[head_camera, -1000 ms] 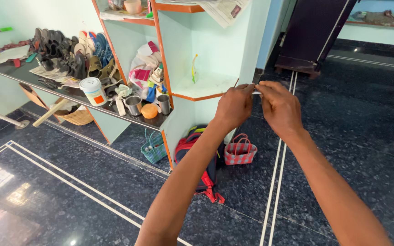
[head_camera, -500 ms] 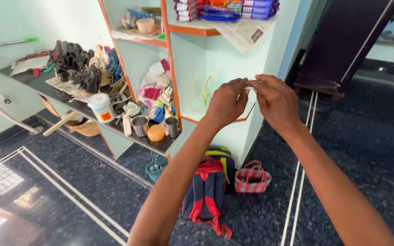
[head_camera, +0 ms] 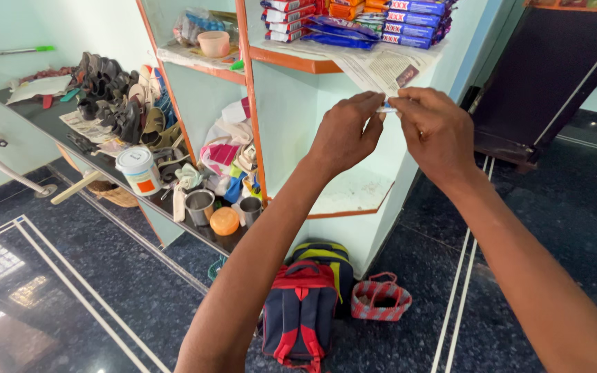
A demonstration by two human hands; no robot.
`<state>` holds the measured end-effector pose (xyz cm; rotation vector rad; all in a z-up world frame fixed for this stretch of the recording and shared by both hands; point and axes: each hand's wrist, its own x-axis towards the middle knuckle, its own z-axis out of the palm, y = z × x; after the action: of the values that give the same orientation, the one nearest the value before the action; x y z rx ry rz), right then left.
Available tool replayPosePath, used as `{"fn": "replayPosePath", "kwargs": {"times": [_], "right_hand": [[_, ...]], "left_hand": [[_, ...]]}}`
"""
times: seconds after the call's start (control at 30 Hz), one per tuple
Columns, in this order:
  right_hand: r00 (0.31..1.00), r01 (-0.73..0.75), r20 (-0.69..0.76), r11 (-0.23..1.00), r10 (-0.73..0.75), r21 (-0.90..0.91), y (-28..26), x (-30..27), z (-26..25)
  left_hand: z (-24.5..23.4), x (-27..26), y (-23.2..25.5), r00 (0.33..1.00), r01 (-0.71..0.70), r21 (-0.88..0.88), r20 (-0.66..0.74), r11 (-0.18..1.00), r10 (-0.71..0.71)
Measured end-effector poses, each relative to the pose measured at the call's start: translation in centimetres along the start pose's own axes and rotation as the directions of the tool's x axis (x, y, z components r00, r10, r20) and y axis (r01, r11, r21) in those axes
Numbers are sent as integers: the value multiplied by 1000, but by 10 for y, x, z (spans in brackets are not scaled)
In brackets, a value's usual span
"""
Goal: The person picks up small sachets from a wooden table, walks to a nearby shelf, and places them in stacks. The person repeats this process multiple times, moving between the table and the shelf to organize the sachets.
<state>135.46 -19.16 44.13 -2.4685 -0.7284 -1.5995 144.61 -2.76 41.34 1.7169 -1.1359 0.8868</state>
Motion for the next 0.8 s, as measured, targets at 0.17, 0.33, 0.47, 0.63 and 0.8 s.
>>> {"fn": "replayPosePath", "kwargs": {"times": [0.17, 0.33, 0.47, 0.63, 0.8], "right_hand": [[999, 38, -31, 999, -39, -36, 22, 26, 15], [996, 68, -59, 994, -73, -81, 55, 57, 36], [995, 53, -72, 991, -62, -125, 83, 79, 55], [998, -20, -69, 972, 3, -236, 114, 103, 81], [994, -1, -104, 934, -39, -359, 141, 109, 97]], "left_hand": [[7, 40, -39, 989, -139, 18, -43, 990, 140], [11, 93, -78, 982, -189, 28, 1, 982, 189], [17, 125, -108, 974, -224, -6, 37, 975, 224], [26, 161, -146, 940, -340, -26, -22, 940, 340], [51, 193, -170, 984, -172, -68, 38, 983, 175]]}}
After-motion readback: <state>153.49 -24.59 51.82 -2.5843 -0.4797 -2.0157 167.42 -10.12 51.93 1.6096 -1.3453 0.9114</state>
